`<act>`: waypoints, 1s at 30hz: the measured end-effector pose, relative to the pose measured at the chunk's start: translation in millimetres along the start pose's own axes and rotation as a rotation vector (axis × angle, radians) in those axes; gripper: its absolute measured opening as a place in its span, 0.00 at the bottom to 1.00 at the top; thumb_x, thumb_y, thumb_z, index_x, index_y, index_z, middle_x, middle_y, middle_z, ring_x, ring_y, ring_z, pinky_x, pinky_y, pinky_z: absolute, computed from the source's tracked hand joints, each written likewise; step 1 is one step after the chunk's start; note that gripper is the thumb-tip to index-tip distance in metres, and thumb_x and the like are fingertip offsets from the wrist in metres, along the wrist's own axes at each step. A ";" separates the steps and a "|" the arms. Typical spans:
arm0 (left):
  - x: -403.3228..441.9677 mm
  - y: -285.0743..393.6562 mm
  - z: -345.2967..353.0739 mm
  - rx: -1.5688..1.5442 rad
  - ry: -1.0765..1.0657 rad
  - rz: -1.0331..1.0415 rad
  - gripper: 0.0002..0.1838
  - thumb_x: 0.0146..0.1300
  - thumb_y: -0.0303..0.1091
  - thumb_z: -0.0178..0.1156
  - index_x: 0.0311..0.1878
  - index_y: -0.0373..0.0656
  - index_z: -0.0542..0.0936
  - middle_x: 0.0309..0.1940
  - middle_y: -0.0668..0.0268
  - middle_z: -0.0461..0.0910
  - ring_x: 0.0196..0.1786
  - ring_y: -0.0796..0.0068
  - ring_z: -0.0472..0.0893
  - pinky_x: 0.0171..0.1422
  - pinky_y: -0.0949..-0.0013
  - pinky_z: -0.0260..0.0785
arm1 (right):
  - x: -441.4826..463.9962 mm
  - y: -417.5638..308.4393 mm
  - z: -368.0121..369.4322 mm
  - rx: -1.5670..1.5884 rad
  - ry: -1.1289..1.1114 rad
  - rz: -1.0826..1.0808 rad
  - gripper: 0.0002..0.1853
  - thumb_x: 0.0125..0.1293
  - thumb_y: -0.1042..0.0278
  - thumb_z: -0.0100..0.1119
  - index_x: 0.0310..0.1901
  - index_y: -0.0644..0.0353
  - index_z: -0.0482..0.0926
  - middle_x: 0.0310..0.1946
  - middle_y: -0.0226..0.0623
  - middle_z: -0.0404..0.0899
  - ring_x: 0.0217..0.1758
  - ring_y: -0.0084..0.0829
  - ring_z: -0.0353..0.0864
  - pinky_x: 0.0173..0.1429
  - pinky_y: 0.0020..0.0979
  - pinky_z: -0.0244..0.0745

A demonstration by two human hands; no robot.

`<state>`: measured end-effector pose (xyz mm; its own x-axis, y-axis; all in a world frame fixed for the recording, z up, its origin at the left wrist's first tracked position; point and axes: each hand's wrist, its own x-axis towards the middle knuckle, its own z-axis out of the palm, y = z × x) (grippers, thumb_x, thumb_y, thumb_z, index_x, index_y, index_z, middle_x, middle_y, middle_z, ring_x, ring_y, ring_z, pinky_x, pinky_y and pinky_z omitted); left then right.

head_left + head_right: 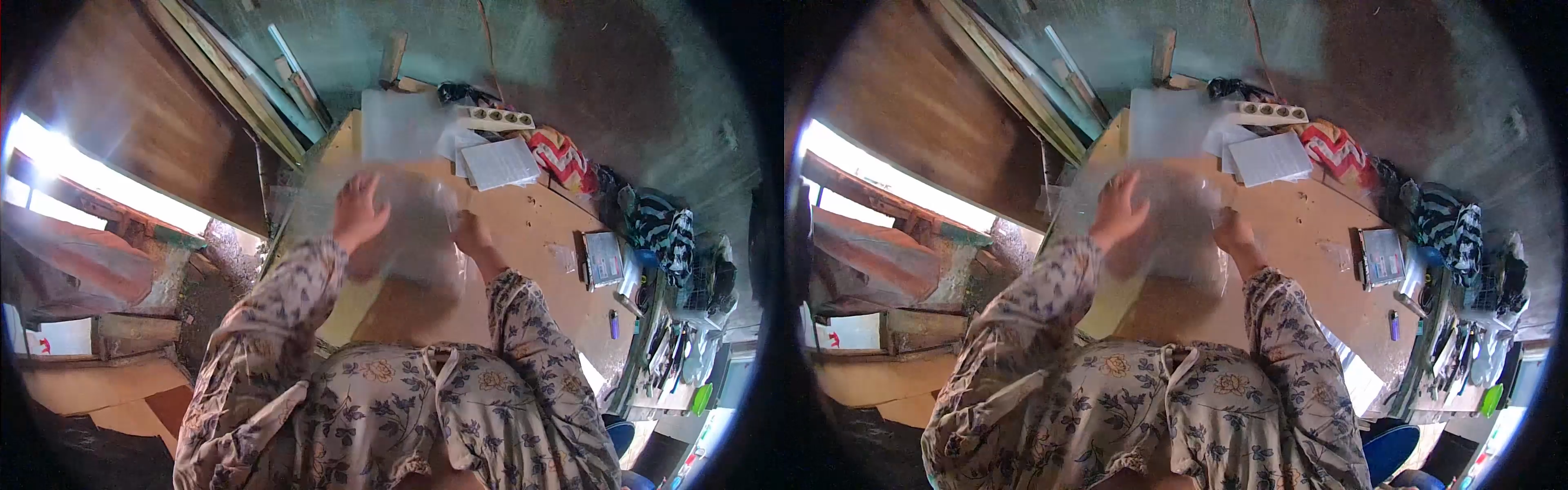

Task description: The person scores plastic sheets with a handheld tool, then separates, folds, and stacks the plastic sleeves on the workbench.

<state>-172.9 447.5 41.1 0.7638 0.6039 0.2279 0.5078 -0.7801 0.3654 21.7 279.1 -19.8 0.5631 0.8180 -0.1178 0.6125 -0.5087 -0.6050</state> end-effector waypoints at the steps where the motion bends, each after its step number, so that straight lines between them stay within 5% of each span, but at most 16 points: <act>1: 23.2 -7.8 3.4 -0.020 0.038 -0.019 0.32 0.53 0.46 0.55 0.59 0.40 0.64 0.60 0.53 0.60 0.62 0.49 0.58 0.63 0.55 0.53 | -2.9 1.3 -1.8 0.003 0.017 -0.047 0.17 0.45 0.64 0.58 0.37 0.65 0.74 0.36 0.51 0.76 0.42 0.49 0.75 0.48 0.41 0.70; 2: 40.5 -6.9 -5.7 -0.023 0.029 -0.020 0.32 0.53 0.46 0.55 0.59 0.40 0.64 0.60 0.53 0.60 0.62 0.49 0.58 0.63 0.55 0.53 | -2.9 -0.1 -5.6 0.002 0.012 -0.039 0.17 0.45 0.64 0.58 0.37 0.65 0.74 0.36 0.51 0.76 0.42 0.49 0.75 0.48 0.41 0.70; 5: 62.3 9.3 -27.1 -0.040 -0.485 0.164 0.29 0.51 0.44 0.56 0.54 0.36 0.69 0.60 0.46 0.57 0.65 0.50 0.55 0.66 0.54 0.50 | -11.1 -3.8 -21.7 -0.083 0.020 0.010 0.19 0.43 0.66 0.60 0.37 0.66 0.73 0.35 0.49 0.76 0.41 0.45 0.76 0.47 0.39 0.71; 8: 0.9 39.0 0.5 -0.042 -0.424 0.226 0.31 0.51 0.46 0.56 0.55 0.36 0.68 0.62 0.46 0.55 0.66 0.49 0.53 0.68 0.51 0.45 | -19.0 10.1 -26.7 0.171 0.083 0.108 0.20 0.43 0.71 0.61 0.40 0.66 0.72 0.36 0.46 0.75 0.41 0.40 0.76 0.46 0.38 0.71; 11: -51.8 68.5 13.8 -0.020 -0.442 0.227 0.37 0.48 0.51 0.59 0.57 0.35 0.66 0.64 0.48 0.53 0.65 0.46 0.54 0.66 0.50 0.48 | -16.6 24.7 -21.3 0.249 -0.139 0.255 0.24 0.43 0.78 0.60 0.47 0.66 0.69 0.39 0.42 0.75 0.41 0.37 0.75 0.45 0.35 0.72; 13: -67.6 80.5 18.9 -0.003 -0.503 0.278 0.45 0.46 0.57 0.60 0.61 0.35 0.60 0.66 0.49 0.47 0.67 0.45 0.48 0.67 0.48 0.45 | -34.8 0.3 -41.9 1.057 -0.121 0.380 0.27 0.45 0.82 0.58 0.51 0.65 0.66 0.40 0.40 0.74 0.41 0.35 0.75 0.45 0.32 0.73; 17: -72.0 83.7 14.9 -0.010 -0.437 0.291 0.51 0.44 0.59 0.61 0.65 0.37 0.52 0.66 0.50 0.47 0.68 0.47 0.46 0.68 0.47 0.42 | -34.4 -17.5 -55.6 1.232 -0.248 0.301 0.29 0.47 0.84 0.57 0.54 0.64 0.64 0.42 0.39 0.73 0.42 0.33 0.75 0.45 0.30 0.74; 20: -75.3 79.4 22.0 -0.115 -0.374 0.206 0.50 0.45 0.55 0.62 0.65 0.37 0.50 0.65 0.48 0.50 0.68 0.48 0.49 0.68 0.49 0.42 | -36.1 -61.2 -63.9 1.343 -0.189 0.347 0.26 0.49 0.85 0.56 0.52 0.64 0.64 0.42 0.41 0.74 0.39 0.31 0.77 0.40 0.28 0.77; 24: -80.4 73.3 35.2 -0.542 -0.051 0.049 0.39 0.48 0.39 0.63 0.61 0.37 0.57 0.55 0.50 0.64 0.58 0.54 0.67 0.60 0.56 0.59 | -27.9 -111.2 -59.7 1.477 -0.258 0.183 0.26 0.50 0.83 0.57 0.53 0.64 0.63 0.42 0.39 0.74 0.41 0.30 0.77 0.42 0.28 0.77; 25: -85.3 67.0 50.6 -1.148 -0.065 -0.372 0.34 0.48 0.36 0.61 0.59 0.37 0.61 0.51 0.51 0.67 0.56 0.55 0.69 0.59 0.56 0.61 | -28.7 -126.2 -57.5 1.459 -0.238 0.206 0.27 0.50 0.82 0.58 0.53 0.64 0.62 0.43 0.39 0.74 0.42 0.31 0.77 0.42 0.28 0.76; 27: -96.4 54.1 72.8 -1.728 -0.076 -0.828 0.30 0.49 0.33 0.59 0.57 0.37 0.64 0.48 0.51 0.69 0.54 0.56 0.70 0.57 0.56 0.63 | -26.4 -141.3 -37.7 1.410 -0.196 0.214 0.27 0.50 0.82 0.58 0.53 0.64 0.62 0.42 0.39 0.74 0.41 0.31 0.77 0.41 0.28 0.76; 30: -98.5 32.1 69.2 -1.319 -0.125 -0.528 0.27 0.50 0.33 0.57 0.56 0.38 0.66 0.50 0.52 0.70 0.54 0.56 0.70 0.58 0.58 0.62 | -24.7 -153.7 -34.7 1.371 -0.126 0.146 0.26 0.51 0.79 0.58 0.53 0.65 0.61 0.38 0.39 0.74 0.34 0.29 0.76 0.34 0.27 0.75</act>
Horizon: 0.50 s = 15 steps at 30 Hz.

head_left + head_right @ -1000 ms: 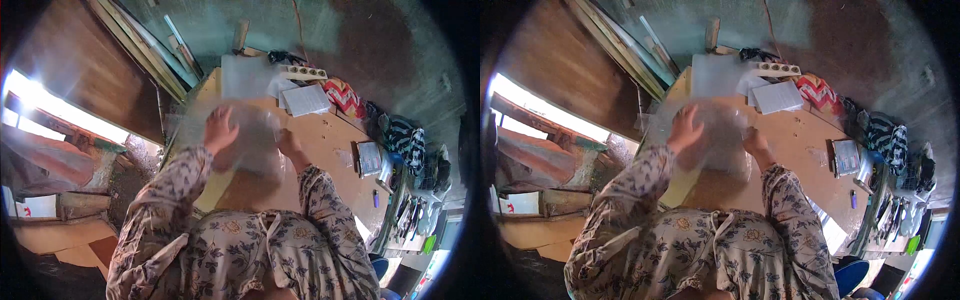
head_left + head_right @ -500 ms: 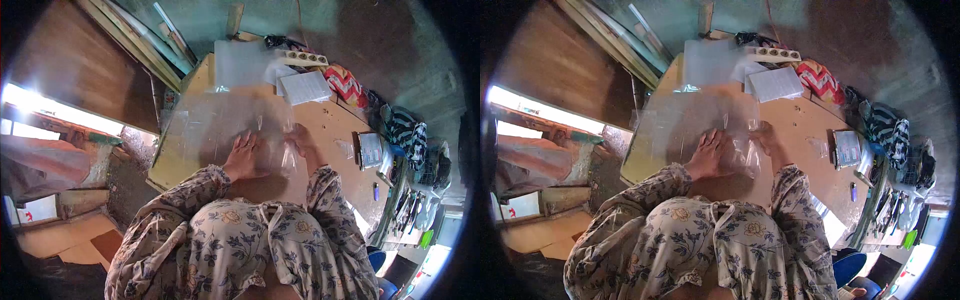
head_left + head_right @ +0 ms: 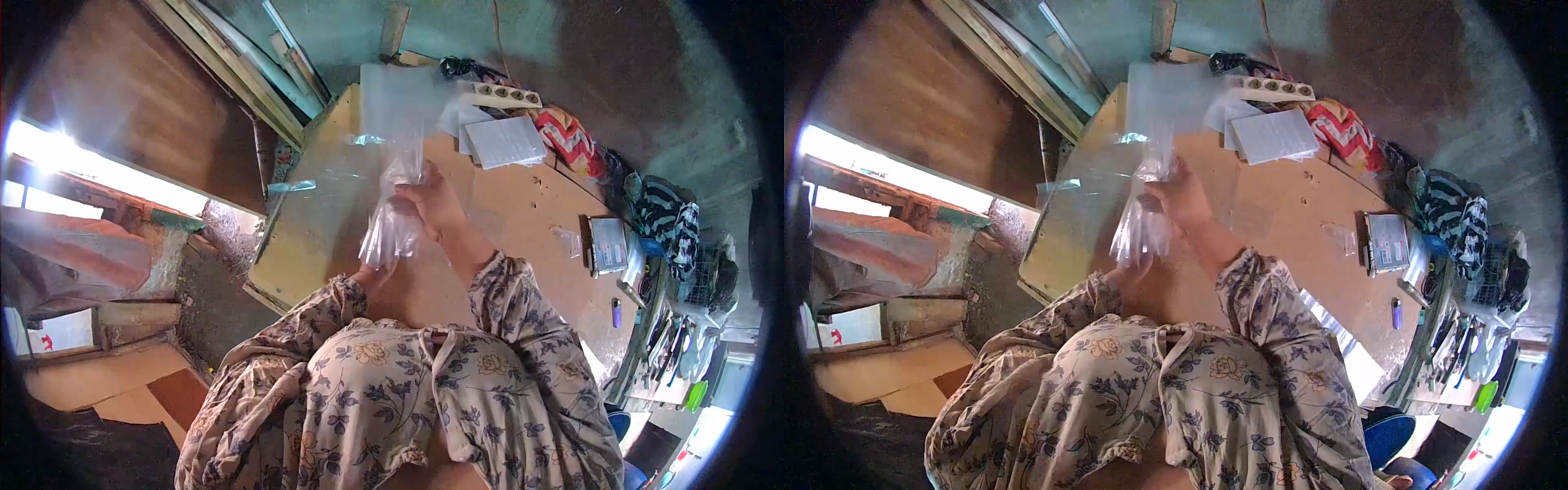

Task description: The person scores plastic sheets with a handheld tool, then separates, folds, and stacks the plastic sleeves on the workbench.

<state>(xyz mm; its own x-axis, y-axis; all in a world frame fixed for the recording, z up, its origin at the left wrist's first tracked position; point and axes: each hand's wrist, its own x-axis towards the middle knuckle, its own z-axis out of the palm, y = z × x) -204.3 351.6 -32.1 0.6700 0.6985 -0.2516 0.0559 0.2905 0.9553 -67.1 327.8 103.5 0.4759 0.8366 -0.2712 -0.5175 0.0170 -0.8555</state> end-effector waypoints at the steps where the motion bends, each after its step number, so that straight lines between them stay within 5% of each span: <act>1: 1.2 2.1 -8.4 0.150 -0.028 0.070 0.26 0.51 0.33 0.56 0.55 0.38 0.67 0.50 0.53 0.70 0.54 0.55 0.70 0.59 0.58 0.62 | 0.7 -3.9 -4.3 -0.061 -0.002 -0.008 0.25 0.51 0.79 0.58 0.52 0.66 0.62 0.36 0.39 0.74 0.31 0.28 0.76 0.32 0.27 0.74; 4: -12.3 55.9 -1.9 1.037 -0.055 0.584 0.25 0.52 0.35 0.53 0.56 0.41 0.67 0.55 0.55 0.68 0.57 0.56 0.68 0.61 0.58 0.60 | 0.9 -27.4 -34.6 -0.351 -0.064 0.034 0.23 0.51 0.77 0.59 0.50 0.66 0.64 0.33 0.39 0.74 0.27 0.26 0.75 0.28 0.26 0.73; 9: -15.6 61.4 7.9 1.455 -0.122 0.534 0.24 0.53 0.33 0.51 0.57 0.46 0.68 0.59 0.56 0.63 0.63 0.52 0.59 0.64 0.48 0.50 | -3.6 -36.4 -102.1 -0.760 -0.010 0.144 0.28 0.48 0.71 0.64 0.53 0.65 0.65 0.32 0.38 0.75 0.30 0.29 0.76 0.31 0.27 0.73; 12: -14.1 56.4 0.5 1.557 -0.194 0.510 0.26 0.53 0.35 0.51 0.58 0.46 0.67 0.62 0.57 0.58 0.65 0.52 0.56 0.64 0.43 0.46 | 8.7 7.6 -156.5 -0.985 -0.020 -0.095 0.36 0.44 0.68 0.67 0.56 0.65 0.62 0.37 0.46 0.74 0.37 0.37 0.76 0.40 0.34 0.73; 15: -21.8 73.1 -4.5 1.576 -0.253 0.478 0.27 0.53 0.37 0.52 0.59 0.46 0.67 0.63 0.58 0.57 0.66 0.53 0.55 0.65 0.42 0.45 | 5.5 35.3 -179.5 -1.354 0.261 -0.194 0.42 0.42 0.66 0.68 0.60 0.62 0.57 0.46 0.52 0.69 0.50 0.46 0.70 0.52 0.41 0.67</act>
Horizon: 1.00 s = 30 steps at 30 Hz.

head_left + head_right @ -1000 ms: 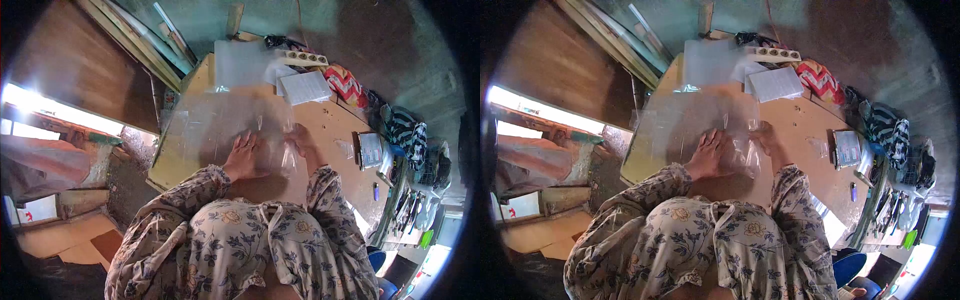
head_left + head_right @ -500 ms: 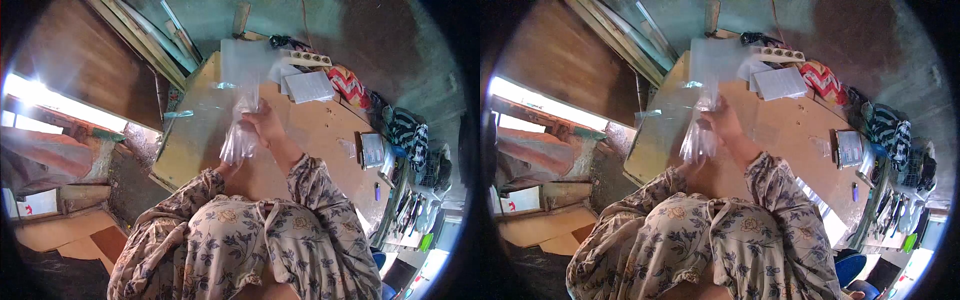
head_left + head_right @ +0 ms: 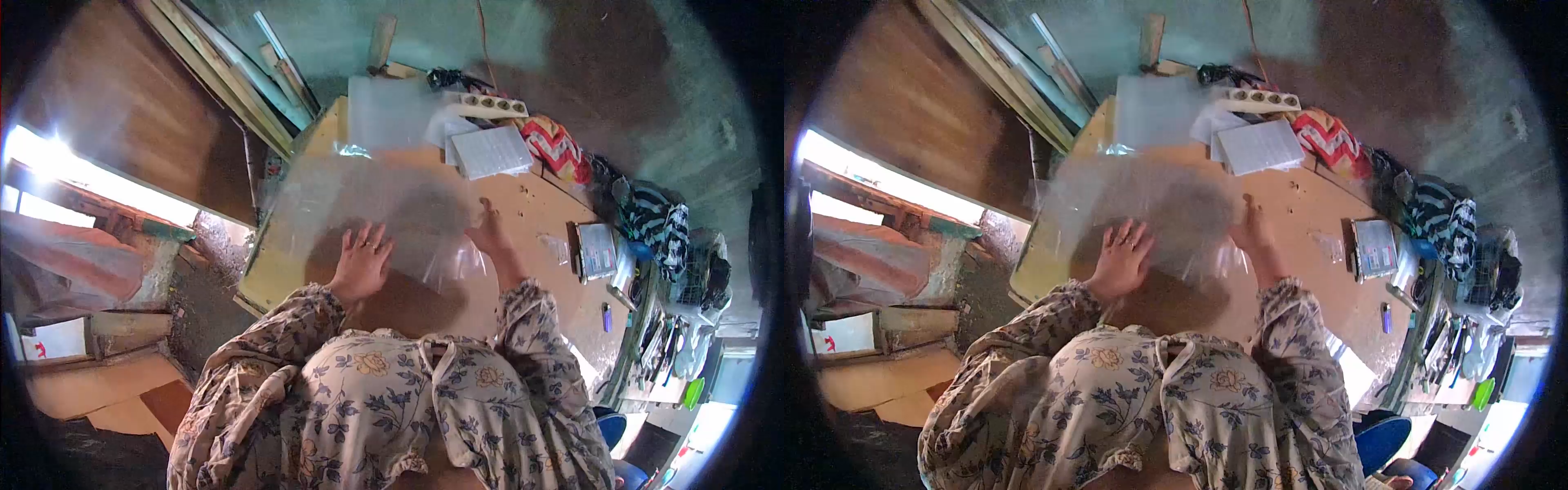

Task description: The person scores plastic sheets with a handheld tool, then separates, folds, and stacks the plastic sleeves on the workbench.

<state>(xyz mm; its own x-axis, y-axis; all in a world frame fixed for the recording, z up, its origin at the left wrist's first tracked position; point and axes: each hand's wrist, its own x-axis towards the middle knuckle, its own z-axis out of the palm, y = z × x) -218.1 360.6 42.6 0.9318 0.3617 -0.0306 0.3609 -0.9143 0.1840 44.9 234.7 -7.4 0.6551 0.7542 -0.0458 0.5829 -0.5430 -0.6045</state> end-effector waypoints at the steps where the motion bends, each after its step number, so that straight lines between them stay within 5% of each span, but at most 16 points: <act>1: 1.1 -0.7 -9.8 0.011 0.008 -0.005 0.27 0.53 0.37 0.52 0.59 0.46 0.67 0.63 0.58 0.57 0.66 0.53 0.55 0.65 0.42 0.45 | -0.9 2.8 -3.7 0.038 -0.037 0.040 0.43 0.42 0.65 0.67 0.61 0.60 0.55 0.51 0.53 0.65 0.54 0.48 0.65 0.56 0.42 0.63; 4: 11.8 -8.7 -28.6 -0.144 -0.009 0.025 0.27 0.53 0.38 0.54 0.59 0.45 0.67 0.62 0.56 0.59 0.66 0.53 0.56 0.66 0.45 0.45 | -16.7 -39.0 -33.1 -0.133 -0.054 0.130 0.43 0.43 0.62 0.65 0.62 0.55 0.55 0.60 0.52 0.56 0.62 0.49 0.57 0.62 0.49 0.56; 6: 46.4 -33.4 -36.5 -0.424 0.240 -0.087 0.28 0.50 0.41 0.55 0.56 0.40 0.68 0.60 0.53 0.62 0.65 0.52 0.58 0.66 0.53 0.51 | -23.4 -65.1 -42.0 -0.350 -0.034 0.187 0.41 0.45 0.61 0.62 0.63 0.51 0.56 0.63 0.50 0.53 0.65 0.49 0.54 0.62 0.54 0.53; 8: 94.0 -76.3 -32.0 -0.544 0.392 -0.086 0.27 0.49 0.39 0.55 0.54 0.39 0.70 0.56 0.51 0.67 0.61 0.54 0.64 0.63 0.60 0.57 | -24.0 -76.2 -38.3 -0.497 0.116 -0.076 0.34 0.48 0.59 0.59 0.61 0.47 0.62 0.65 0.44 0.49 0.67 0.48 0.50 0.63 0.59 0.47; 10: 125.0 -95.6 -58.9 -0.636 0.179 -0.261 0.27 0.47 0.39 0.56 0.52 0.38 0.71 0.53 0.51 0.70 0.56 0.54 0.69 0.59 0.60 0.62 | -23.1 -88.1 -24.6 -0.503 0.026 -0.210 0.32 0.50 0.57 0.58 0.59 0.48 0.64 0.65 0.45 0.50 0.67 0.48 0.50 0.63 0.59 0.46; 11: 135.7 -94.5 -68.5 -0.636 0.184 -0.255 0.27 0.47 0.39 0.56 0.52 0.38 0.71 0.53 0.51 0.70 0.56 0.54 0.69 0.59 0.60 0.62 | -21.1 -89.8 -19.3 -0.502 -0.069 -0.341 0.29 0.51 0.55 0.56 0.57 0.49 0.66 0.65 0.46 0.50 0.67 0.48 0.50 0.63 0.60 0.45; 14: 167.1 -101.9 -74.5 -0.375 0.236 -0.318 0.25 0.48 0.40 0.56 0.50 0.38 0.72 0.48 0.49 0.73 0.49 0.52 0.73 0.54 0.59 0.65 | -13.0 -84.0 -6.4 -0.493 -0.260 -0.302 0.25 0.53 0.55 0.55 0.54 0.48 0.69 0.64 0.44 0.52 0.67 0.47 0.49 0.63 0.59 0.46; 17: 205.2 -141.6 -39.6 -0.307 0.425 -0.517 0.25 0.49 0.42 0.56 0.48 0.35 0.71 0.44 0.46 0.74 0.47 0.50 0.74 0.52 0.60 0.67 | -19.0 -81.4 -2.0 -0.389 -0.248 -0.293 0.21 0.55 0.59 0.51 0.51 0.53 0.71 0.61 0.43 0.56 0.66 0.47 0.52 0.64 0.59 0.45; 19: 219.7 -156.8 -36.0 -0.400 0.144 -0.547 0.29 0.51 0.44 0.57 0.50 0.30 0.67 0.47 0.43 0.72 0.49 0.50 0.74 0.52 0.59 0.67 | -27.8 -82.0 5.9 -0.365 -0.188 -0.307 0.21 0.54 0.59 0.53 0.51 0.54 0.71 0.61 0.44 0.57 0.65 0.47 0.53 0.64 0.58 0.46; 23: 232.9 -164.9 -26.3 -0.357 0.146 -0.524 0.34 0.51 0.47 0.58 0.53 0.27 0.64 0.50 0.42 0.70 0.51 0.49 0.72 0.54 0.60 0.66 | -35.9 -68.4 26.0 -0.267 0.030 -0.430 0.24 0.51 0.57 0.57 0.50 0.58 0.71 0.60 0.45 0.58 0.64 0.47 0.53 0.64 0.53 0.47; 25: 237.3 -158.2 -28.0 -0.270 0.233 -0.545 0.27 0.49 0.42 0.59 0.48 0.29 0.71 0.45 0.43 0.74 0.47 0.48 0.75 0.51 0.58 0.68 | -37.5 -70.5 23.1 -0.274 0.018 -0.423 0.24 0.51 0.57 0.57 0.50 0.58 0.71 0.60 0.45 0.58 0.65 0.46 0.53 0.64 0.52 0.48; 27: 242.1 -140.4 -56.0 -0.414 0.078 -0.674 0.19 0.48 0.35 0.58 0.42 0.33 0.76 0.39 0.46 0.77 0.43 0.51 0.78 0.47 0.59 0.69 | -38.4 -72.7 21.0 -0.274 0.013 -0.417 0.24 0.50 0.57 0.57 0.49 0.58 0.71 0.60 0.45 0.58 0.65 0.46 0.53 0.64 0.51 0.48; 30: 258.3 -145.6 -51.9 -0.579 0.309 -0.566 0.13 0.47 0.35 0.57 0.35 0.36 0.77 0.32 0.48 0.78 0.38 0.53 0.79 0.41 0.60 0.69 | -34.4 -72.8 20.1 -0.257 0.007 -0.424 0.24 0.51 0.57 0.57 0.49 0.59 0.71 0.60 0.44 0.58 0.65 0.46 0.53 0.64 0.51 0.48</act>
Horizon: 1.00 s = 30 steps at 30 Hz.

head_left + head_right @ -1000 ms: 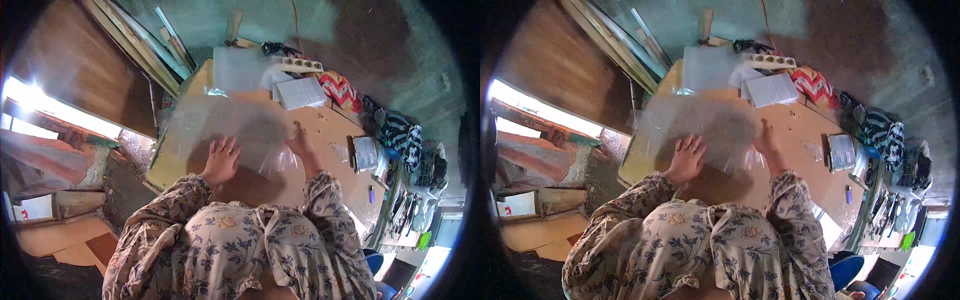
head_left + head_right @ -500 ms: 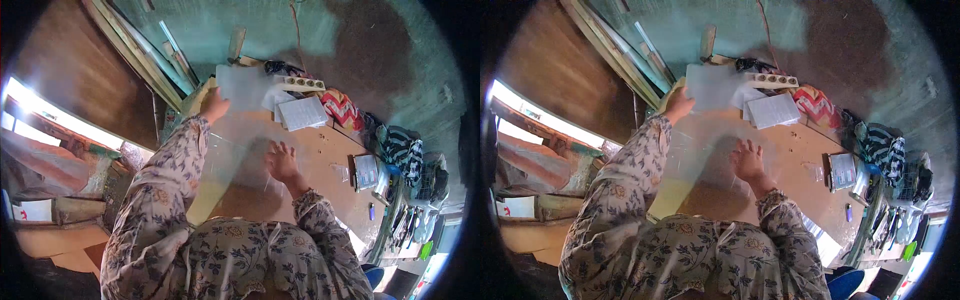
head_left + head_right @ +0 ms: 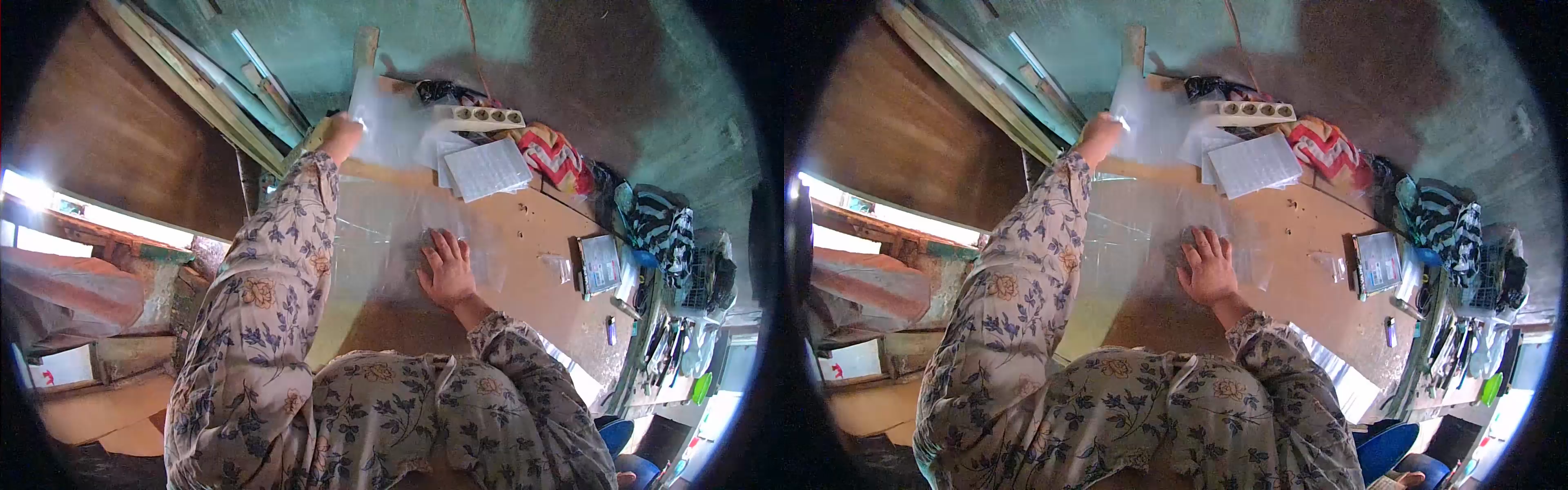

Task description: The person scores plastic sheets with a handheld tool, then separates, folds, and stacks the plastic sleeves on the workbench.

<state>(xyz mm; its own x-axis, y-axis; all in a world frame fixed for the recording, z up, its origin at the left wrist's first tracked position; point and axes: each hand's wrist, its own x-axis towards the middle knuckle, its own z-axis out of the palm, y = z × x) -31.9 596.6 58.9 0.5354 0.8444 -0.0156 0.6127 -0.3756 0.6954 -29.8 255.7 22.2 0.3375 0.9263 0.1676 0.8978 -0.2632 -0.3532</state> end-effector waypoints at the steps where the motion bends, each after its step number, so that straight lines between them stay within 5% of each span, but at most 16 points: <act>1: -9.0 16.8 -7.8 -0.172 0.072 0.053 0.13 0.48 0.36 0.57 0.34 0.37 0.77 0.31 0.48 0.78 0.37 0.54 0.79 0.39 0.60 0.68 | -0.4 0.5 1.7 0.006 -0.003 0.006 0.24 0.51 0.57 0.56 0.49 0.59 0.71 0.60 0.44 0.58 0.65 0.46 0.53 0.64 0.51 0.48; 4: -0.1 44.3 -15.8 -0.259 0.182 0.169 0.11 0.50 0.35 0.58 0.35 0.39 0.75 0.26 0.57 0.77 0.32 0.64 0.77 0.36 0.64 0.66 | -1.8 -0.3 -0.6 0.020 -0.026 0.022 0.23 0.53 0.56 0.55 0.49 0.59 0.71 0.60 0.45 0.58 0.65 0.46 0.53 0.64 0.51 0.47; 9: -80.4 123.1 -56.8 -1.043 -0.193 0.067 0.06 0.56 0.29 0.57 0.38 0.42 0.73 0.27 0.69 0.75 0.30 0.75 0.75 0.35 0.70 0.68 | -3.0 6.7 -2.2 0.138 0.110 0.085 0.21 0.59 0.56 0.50 0.50 0.59 0.71 0.58 0.46 0.61 0.64 0.48 0.56 0.64 0.52 0.47; 11: -118.9 126.4 -58.3 -1.230 -0.243 -0.024 0.06 0.57 0.27 0.57 0.38 0.42 0.73 0.28 0.71 0.75 0.30 0.77 0.75 0.35 0.71 0.69 | -2.1 -1.2 -26.7 1.126 0.164 0.359 0.21 0.64 0.55 0.42 0.52 0.61 0.69 0.55 0.45 0.66 0.60 0.48 0.63 0.63 0.51 0.52; 12: -135.1 120.7 -55.9 -1.245 -0.335 -0.067 0.06 0.57 0.28 0.57 0.38 0.42 0.73 0.29 0.71 0.74 0.31 0.77 0.74 0.36 0.70 0.69 | -1.7 3.6 -27.9 1.126 0.166 0.363 0.21 0.64 0.55 0.42 0.52 0.61 0.69 0.55 0.45 0.66 0.60 0.48 0.63 0.63 0.51 0.52; 14: -163.3 105.8 -41.5 -1.262 -0.427 -0.159 0.07 0.57 0.29 0.57 0.38 0.43 0.72 0.30 0.70 0.74 0.33 0.77 0.74 0.38 0.69 0.69 | -3.0 23.4 -30.8 2.142 0.157 0.521 0.22 0.66 0.53 0.39 0.53 0.60 0.67 0.52 0.44 0.70 0.55 0.46 0.68 0.58 0.47 0.61; 15: -177.0 91.1 -25.5 -1.265 -0.429 -0.217 0.07 0.57 0.29 0.57 0.39 0.43 0.72 0.30 0.70 0.73 0.34 0.77 0.73 0.39 0.69 0.69 | -13.5 38.0 -26.5 2.287 0.208 0.491 0.24 0.65 0.54 0.39 0.58 0.60 0.62 0.54 0.41 0.68 0.58 0.42 0.66 0.58 0.42 0.61; 17: -196.8 59.4 0.8 -1.086 -0.409 -0.349 0.07 0.57 0.31 0.56 0.39 0.44 0.71 0.29 0.69 0.73 0.35 0.76 0.73 0.40 0.67 0.68 | -27.0 43.7 -42.4 2.064 0.355 0.753 0.20 0.65 0.55 0.42 0.53 0.59 0.66 0.51 0.40 0.70 0.52 0.39 0.70 0.54 0.41 0.65; 21: -218.4 -14.0 44.2 -0.768 -0.397 -0.357 0.11 0.57 0.30 0.56 0.44 0.42 0.71 0.31 0.68 0.73 0.33 0.74 0.74 0.37 0.67 0.70 | -63.8 86.4 -10.6 1.926 0.458 0.943 0.18 0.64 0.53 0.43 0.48 0.58 0.68 0.48 0.38 0.70 0.46 0.35 0.72 0.49 0.39 0.68; 23: -225.0 -22.7 48.4 -0.599 -0.381 -0.322 0.13 0.57 0.31 0.56 0.45 0.42 0.71 0.30 0.67 0.74 0.32 0.73 0.74 0.36 0.67 0.69 | -73.8 94.1 -7.6 1.521 0.546 1.057 0.21 0.62 0.56 0.50 0.52 0.60 0.65 0.49 0.42 0.70 0.48 0.37 0.73 0.50 0.37 0.69; 25: -232.6 -4.4 34.9 -0.096 -0.426 -0.246 0.23 0.56 0.31 0.53 0.56 0.40 0.65 0.40 0.53 0.76 0.39 0.58 0.77 0.43 0.61 0.68 | -61.4 56.6 -34.5 1.301 0.549 1.060 0.26 0.58 0.58 0.55 0.54 0.62 0.62 0.48 0.43 0.71 0.47 0.36 0.73 0.49 0.37 0.69; 30: -243.0 6.3 41.8 0.114 -0.361 0.046 0.28 0.53 0.30 0.53 0.59 0.41 0.62 0.43 0.45 0.74 0.46 0.48 0.75 0.50 0.55 0.67 | -46.7 49.7 -3.7 0.518 0.371 0.880 0.41 0.46 0.64 0.67 0.58 0.69 0.52 0.49 0.50 0.70 0.52 0.42 0.71 0.54 0.37 0.67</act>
<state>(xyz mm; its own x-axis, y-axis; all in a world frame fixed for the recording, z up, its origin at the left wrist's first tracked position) -133.9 373.1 37.0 0.7221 0.6440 -0.2525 0.6328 -0.4675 0.6173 0.1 198.4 0.2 0.9469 0.3064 -0.0979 0.0996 -0.5689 -0.8164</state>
